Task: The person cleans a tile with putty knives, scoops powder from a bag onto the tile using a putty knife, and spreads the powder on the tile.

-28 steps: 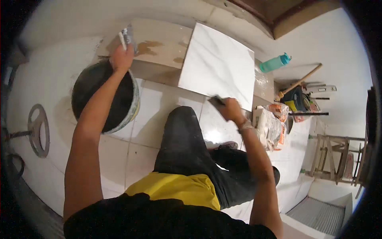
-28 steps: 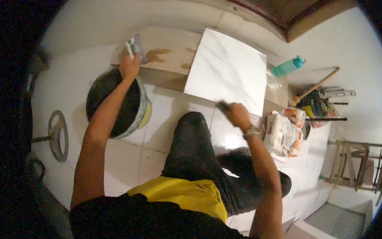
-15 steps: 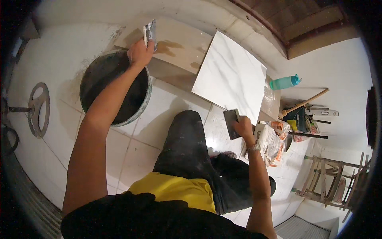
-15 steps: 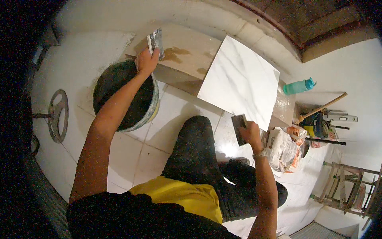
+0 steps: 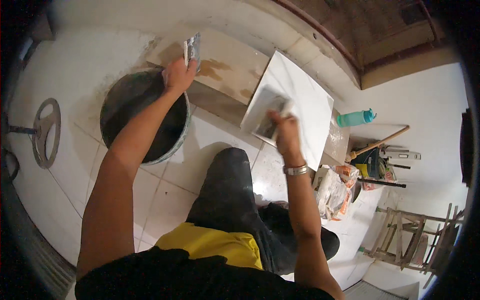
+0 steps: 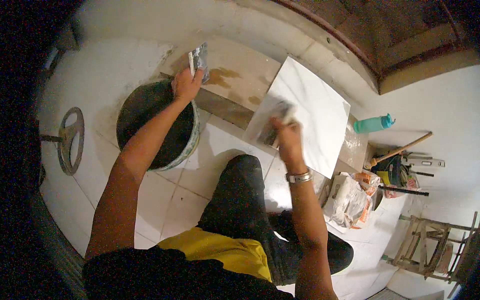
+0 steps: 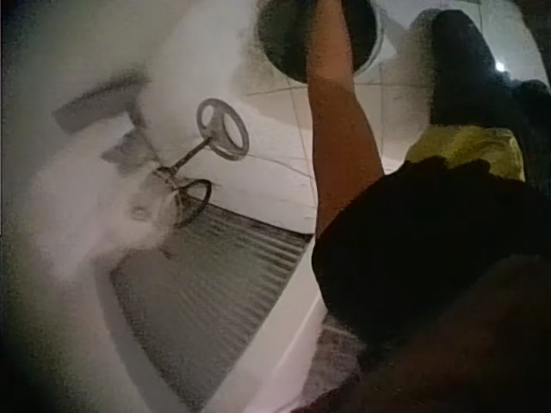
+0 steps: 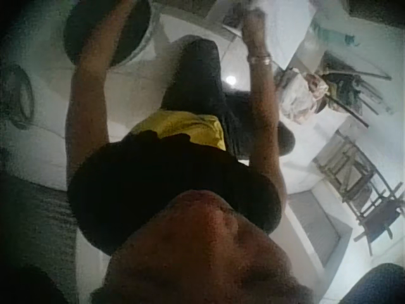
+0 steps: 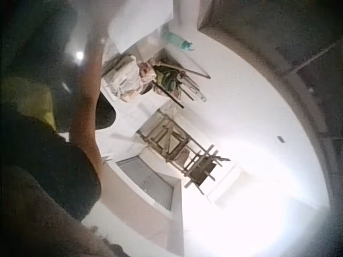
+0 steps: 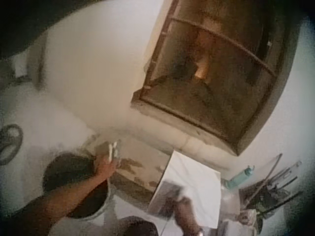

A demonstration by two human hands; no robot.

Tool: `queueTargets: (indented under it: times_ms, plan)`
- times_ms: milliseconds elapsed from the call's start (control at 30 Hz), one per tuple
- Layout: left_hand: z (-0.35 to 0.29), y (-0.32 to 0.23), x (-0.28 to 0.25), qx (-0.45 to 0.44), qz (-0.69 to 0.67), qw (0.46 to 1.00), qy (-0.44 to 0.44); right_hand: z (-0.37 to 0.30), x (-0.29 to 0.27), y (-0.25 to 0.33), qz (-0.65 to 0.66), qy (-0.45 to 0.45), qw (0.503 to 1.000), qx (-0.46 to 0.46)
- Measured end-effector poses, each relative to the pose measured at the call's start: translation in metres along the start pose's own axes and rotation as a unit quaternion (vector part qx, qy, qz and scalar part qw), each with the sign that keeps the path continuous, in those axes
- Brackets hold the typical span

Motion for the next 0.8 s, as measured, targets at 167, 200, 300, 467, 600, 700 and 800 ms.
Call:
queueTargets:
  times_ms: [167,200,300,467,600,700,800]
  plan:
    - [0.005,0.016,0.002,-0.015,0.024,1.0,0.006,0.061,-0.006,0.049,-0.044,0.01,0.999,-0.011]
    - [0.005,0.015,0.003,-0.019,0.018,1.0,0.002,0.087,-0.009,0.043,-0.118,0.038,0.992,0.012]
    - [0.005,0.011,0.007,-0.048,0.011,0.998,0.038,0.176,-0.039,0.06,-0.342,-0.091,0.924,-0.147]
    - [-0.002,0.001,-0.003,0.004,-0.076,0.997,-0.015,0.27,-0.012,0.087,-0.517,-0.079,0.824,-0.217]
    - [-0.003,0.025,0.009,-0.037,-0.008,0.999,0.018,0.313,0.011,0.075,-0.596,-0.051,0.754,-0.273]
    - [0.002,0.005,0.009,-0.021,-0.005,1.0,0.0,0.344,-0.024,0.073,-0.627,-0.076,0.723,-0.281]
    - [0.0,0.011,0.005,-0.027,-0.036,0.999,0.01,0.328,0.003,0.057,-0.612,-0.024,0.767,-0.189]
Point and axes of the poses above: each hand's wrist, its own z-axis towards the middle knuckle, its own x-axis out of the palm, y = z × x, the point moved 7 cm from there along z, towards the middle knuckle, and after that the axes turned 8 degrees about -z, right-handed, at the moved point
